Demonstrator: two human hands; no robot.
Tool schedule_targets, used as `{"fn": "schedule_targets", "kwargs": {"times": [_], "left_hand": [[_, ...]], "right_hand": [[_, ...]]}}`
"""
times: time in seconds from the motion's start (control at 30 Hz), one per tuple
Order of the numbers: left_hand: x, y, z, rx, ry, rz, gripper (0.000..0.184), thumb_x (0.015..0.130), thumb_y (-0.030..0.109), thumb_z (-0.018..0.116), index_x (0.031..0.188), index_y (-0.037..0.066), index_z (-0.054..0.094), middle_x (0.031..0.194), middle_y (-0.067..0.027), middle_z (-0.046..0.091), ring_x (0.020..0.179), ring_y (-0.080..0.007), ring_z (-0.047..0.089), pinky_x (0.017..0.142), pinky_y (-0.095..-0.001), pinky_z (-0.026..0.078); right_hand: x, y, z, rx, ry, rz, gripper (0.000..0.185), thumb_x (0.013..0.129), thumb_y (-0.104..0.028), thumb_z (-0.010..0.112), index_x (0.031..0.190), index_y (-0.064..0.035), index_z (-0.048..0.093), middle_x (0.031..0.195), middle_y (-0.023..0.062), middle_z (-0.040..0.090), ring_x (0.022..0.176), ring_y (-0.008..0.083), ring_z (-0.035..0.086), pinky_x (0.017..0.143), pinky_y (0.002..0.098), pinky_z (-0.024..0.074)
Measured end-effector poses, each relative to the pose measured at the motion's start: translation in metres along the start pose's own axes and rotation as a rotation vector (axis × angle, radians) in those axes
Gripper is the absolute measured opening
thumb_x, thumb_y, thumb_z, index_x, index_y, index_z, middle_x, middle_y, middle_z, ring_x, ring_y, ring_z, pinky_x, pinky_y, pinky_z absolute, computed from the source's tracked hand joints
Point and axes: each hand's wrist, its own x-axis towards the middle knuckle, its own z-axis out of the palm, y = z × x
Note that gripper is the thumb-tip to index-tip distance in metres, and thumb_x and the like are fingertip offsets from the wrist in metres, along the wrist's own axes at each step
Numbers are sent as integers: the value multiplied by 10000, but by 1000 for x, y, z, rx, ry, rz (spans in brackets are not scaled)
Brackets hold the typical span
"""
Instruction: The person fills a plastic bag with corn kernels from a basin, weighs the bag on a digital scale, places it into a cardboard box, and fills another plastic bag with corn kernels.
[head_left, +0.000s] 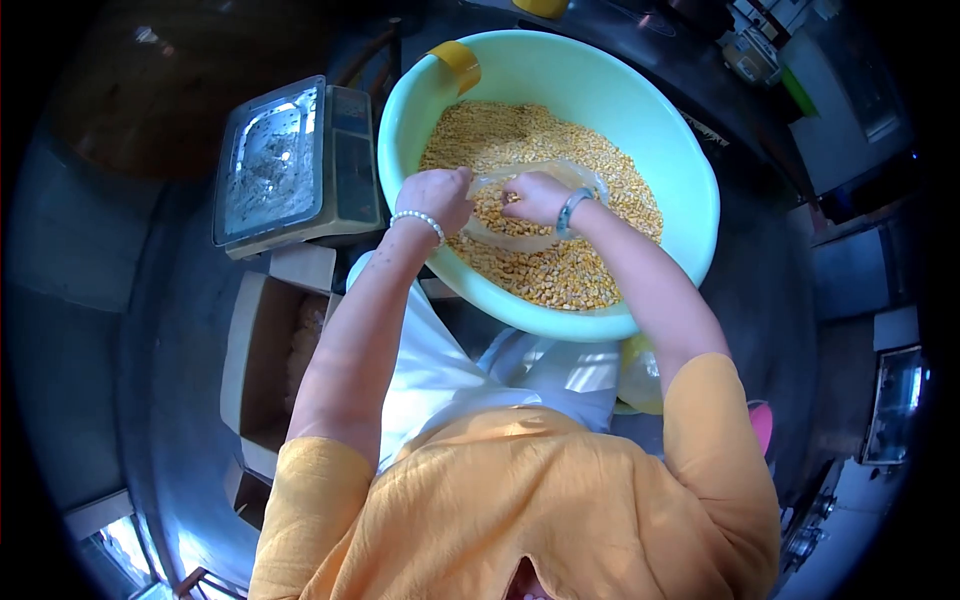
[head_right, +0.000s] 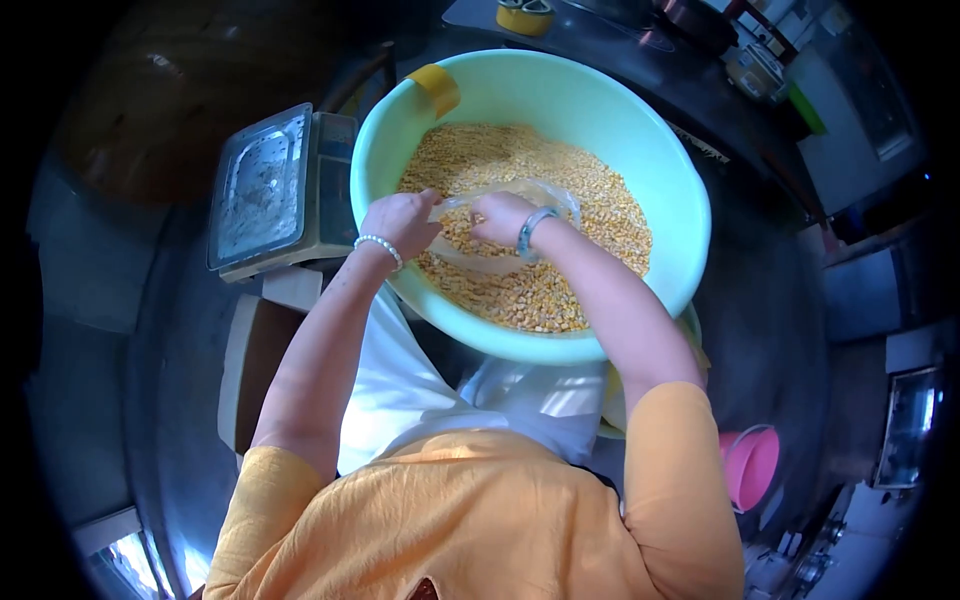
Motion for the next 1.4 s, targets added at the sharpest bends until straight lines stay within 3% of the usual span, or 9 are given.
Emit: {"fn": "schedule_targets", "kwargs": {"times": [0.03,0.53,0.63,0.73,0.83,0.97,1.17,1.27,1.4], "left_hand": [[1,-1,2,3,0,4,300,779,252,636,1048,123,609,870,-114,666,828,-256,638,749,-367,493],[2,0,-1,-19,-18,-25,313,766,219,649,1061,122,612,876,-119,665,836,-269,635,753,-369,490],[0,-1,1,-73,60,21,155,728,124,578,868,63,607,816,-150,652,817,-304,631,734,-402,494],[0,0,-1,-50,33,13,159,729,127,585,874,64,606,835,-146,652,836,-299,628,747,-397,491],[2,0,0,4,-21,-12,322,758,225,643,1065,133,613,898,-117,665,853,-272,628,762,-379,484],[1,2,-1,12,-19,-20,324,753,227,647,1065,141,621,903,-117,666,856,-268,629,768,-375,486],[1,5,-4,26,-31,-34,348,746,240,653,1082,153,621,907,-113,667,855,-263,631,775,-368,490],[1,4,-2,23,-19,-30,347,747,238,648,1082,155,619,904,-115,667,852,-265,630,776,-372,489],[1,6,-4,28,-20,-19,325,747,228,635,1057,133,613,903,-123,663,857,-274,627,778,-376,487]], "right_hand": [[8,-3,1,-22,-27,90,256,794,-274,612,908,-48,649,881,182,637,844,301,613,781,386,472],[24,2,22,-125,196,192,279,804,-286,580,968,-71,652,960,173,635,917,317,603,828,391,481],[22,0,16,-89,146,199,284,792,-265,588,997,-77,647,989,177,630,936,311,600,830,385,481],[17,4,15,-49,180,156,286,781,-230,583,1017,-79,641,995,174,631,937,309,600,827,382,480],[14,8,16,-29,215,88,280,772,-176,565,1023,-79,640,999,170,632,938,311,598,823,384,477],[3,4,9,-72,227,-19,291,754,-88,528,1021,-87,643,952,165,639,919,311,599,812,392,474],[-39,-4,-11,76,692,-344,176,728,22,465,765,-45,624,732,127,614,698,282,612,648,373,504],[-55,8,-25,120,973,-344,147,719,49,462,679,-28,579,682,112,598,641,264,603,573,341,496],[-65,54,-26,402,1090,61,196,713,35,455,676,-44,630,651,93,619,610,214,615,578,297,485]]}}
